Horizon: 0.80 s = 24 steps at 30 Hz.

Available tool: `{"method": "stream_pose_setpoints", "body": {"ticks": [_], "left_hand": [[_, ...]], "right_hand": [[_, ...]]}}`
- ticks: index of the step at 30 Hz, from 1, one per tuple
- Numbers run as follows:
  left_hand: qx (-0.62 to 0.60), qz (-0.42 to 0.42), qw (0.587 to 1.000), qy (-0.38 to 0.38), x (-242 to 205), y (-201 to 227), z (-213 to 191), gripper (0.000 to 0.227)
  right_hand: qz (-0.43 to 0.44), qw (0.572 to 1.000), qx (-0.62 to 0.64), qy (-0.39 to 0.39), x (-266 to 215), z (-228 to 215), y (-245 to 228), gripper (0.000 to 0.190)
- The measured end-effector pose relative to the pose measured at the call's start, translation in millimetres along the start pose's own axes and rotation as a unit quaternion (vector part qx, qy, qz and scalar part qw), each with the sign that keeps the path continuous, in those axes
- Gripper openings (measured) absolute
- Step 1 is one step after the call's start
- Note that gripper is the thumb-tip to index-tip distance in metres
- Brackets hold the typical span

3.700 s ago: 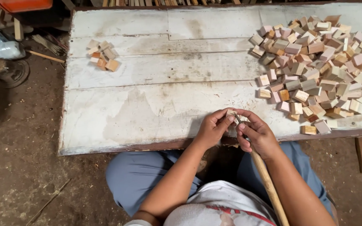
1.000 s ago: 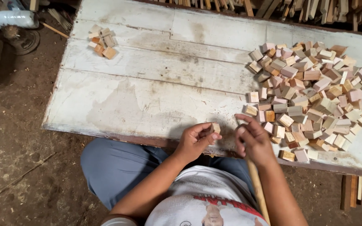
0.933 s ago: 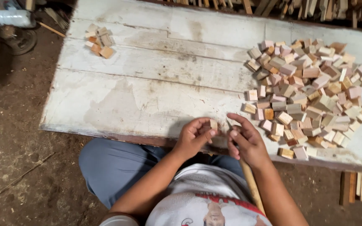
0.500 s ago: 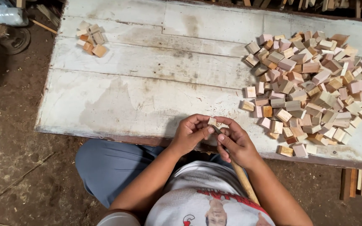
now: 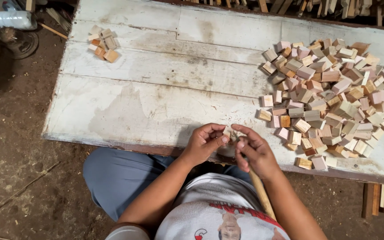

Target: A person uses a small knife to carve or shave individual wooden blocks from a large pile on a workbench.

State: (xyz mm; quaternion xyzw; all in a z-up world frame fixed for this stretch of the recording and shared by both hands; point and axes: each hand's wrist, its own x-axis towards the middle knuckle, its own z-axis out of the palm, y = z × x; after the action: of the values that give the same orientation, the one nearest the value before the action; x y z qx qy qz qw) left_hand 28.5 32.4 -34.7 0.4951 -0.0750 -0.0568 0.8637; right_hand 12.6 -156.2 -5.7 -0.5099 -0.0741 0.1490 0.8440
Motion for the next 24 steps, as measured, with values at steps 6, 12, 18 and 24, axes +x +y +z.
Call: {"method": "stream_pose_setpoints", "body": {"ticks": [6,12,18,24], "left_hand": [[-0.003,-0.020,1.000,-0.018,-8.0,5.2,10.2,0.034],[-0.013,-0.024,0.999,0.029,-3.1,10.7,12.7,0.038],[0.097,0.027,0.995,0.006,-5.3,12.4,8.9,0.027],[0.060,0.011,0.998,0.008,-7.7,8.8,-0.7,0.023]], "right_hand": [[-0.002,0.998,-0.010,0.067,3.4,-29.7,11.8,0.032],[0.003,0.999,-0.026,0.017,-5.7,-6.7,-2.6,0.042],[0.001,0.999,-0.033,-0.002,-10.1,19.5,-14.3,0.054],[0.010,1.000,-0.010,-0.008,-9.8,23.3,-7.6,0.048]]}}
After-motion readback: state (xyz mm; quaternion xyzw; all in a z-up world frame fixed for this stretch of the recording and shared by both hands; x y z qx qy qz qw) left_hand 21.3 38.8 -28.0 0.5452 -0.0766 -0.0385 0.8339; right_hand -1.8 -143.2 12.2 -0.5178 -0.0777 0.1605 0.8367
